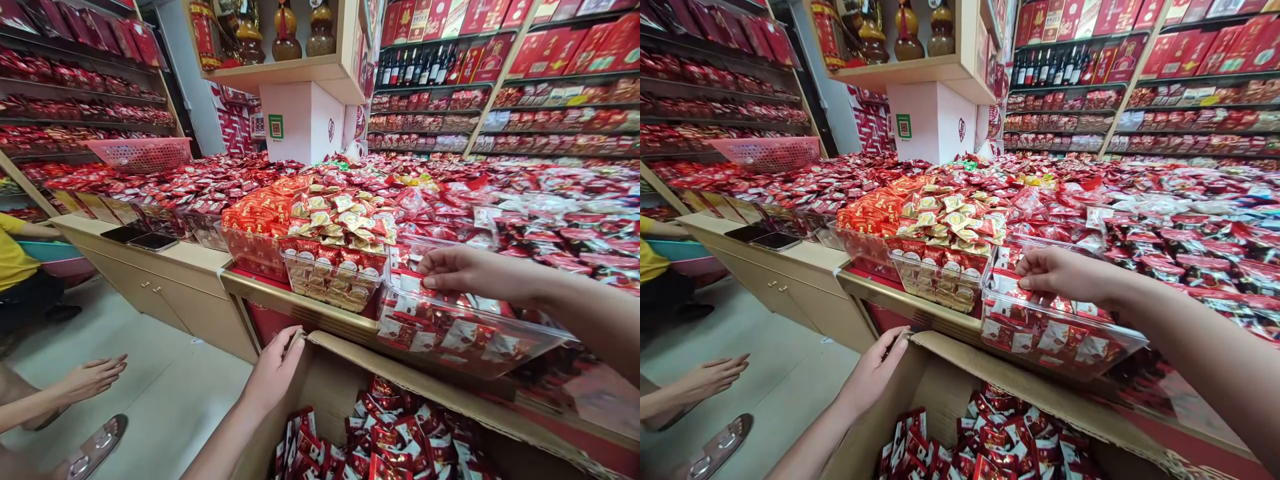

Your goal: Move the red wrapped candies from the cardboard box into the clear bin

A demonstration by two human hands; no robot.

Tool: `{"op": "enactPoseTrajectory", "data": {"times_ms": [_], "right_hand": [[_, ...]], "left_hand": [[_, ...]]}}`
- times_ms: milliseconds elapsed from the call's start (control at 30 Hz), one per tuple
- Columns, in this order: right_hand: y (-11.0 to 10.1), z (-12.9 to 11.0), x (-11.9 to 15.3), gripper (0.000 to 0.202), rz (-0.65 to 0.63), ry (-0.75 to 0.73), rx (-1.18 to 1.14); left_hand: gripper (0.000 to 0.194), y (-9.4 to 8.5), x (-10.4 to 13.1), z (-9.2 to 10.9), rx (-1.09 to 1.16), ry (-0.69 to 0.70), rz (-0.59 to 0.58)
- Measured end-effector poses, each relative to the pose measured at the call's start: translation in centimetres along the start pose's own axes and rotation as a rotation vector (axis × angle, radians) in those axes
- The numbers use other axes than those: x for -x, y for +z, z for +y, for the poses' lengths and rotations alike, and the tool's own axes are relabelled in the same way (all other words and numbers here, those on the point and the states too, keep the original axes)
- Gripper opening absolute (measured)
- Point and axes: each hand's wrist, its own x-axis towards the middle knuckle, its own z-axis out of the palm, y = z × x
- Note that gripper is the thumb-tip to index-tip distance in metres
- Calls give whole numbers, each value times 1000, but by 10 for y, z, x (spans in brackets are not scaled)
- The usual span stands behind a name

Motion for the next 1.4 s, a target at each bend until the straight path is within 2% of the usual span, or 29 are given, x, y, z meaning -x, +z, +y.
{"op": "enactPoseTrajectory", "data": {"times_ms": [300, 500, 733, 933, 1067, 1167, 1233, 1300, 1333, 1367, 1400], "right_hand": [[7, -11, -4, 16, -63, -1, 122], [9, -9, -7, 11, -61, 33, 32], [14, -10, -7, 7, -192, 82, -61], [12, -5, -9, 8, -176, 33, 69], [12, -8, -10, 8, -155, -34, 202], [12, -11, -9, 10, -148, -31, 258], [11, -15, -4, 12, -96, -40, 282], [9, -20, 9, 15, 47, -93, 323], [8, -23, 18, 17, 135, -130, 334], [9, -26, 30, 19, 217, -166, 327], [12, -29, 42, 21, 280, -194, 294]], "left_hand": [[36, 0, -2, -2, -11, -8, -14], [35, -2, -2, 0, 2, -22, -11], [35, -3, 1, 3, 19, -18, -13], [33, -2, 0, 3, -22, 8, 3], [34, -2, -5, 2, -35, 18, -2], [34, -3, -8, -2, -84, 40, 10], [33, -5, -6, -2, -169, 137, 113], [29, -7, 1, 1, -248, 350, 213], [26, -8, 6, 5, -277, 475, 192], [25, -7, 12, 10, -302, 583, 98], [25, -5, 18, 15, -326, 655, -55]]}}
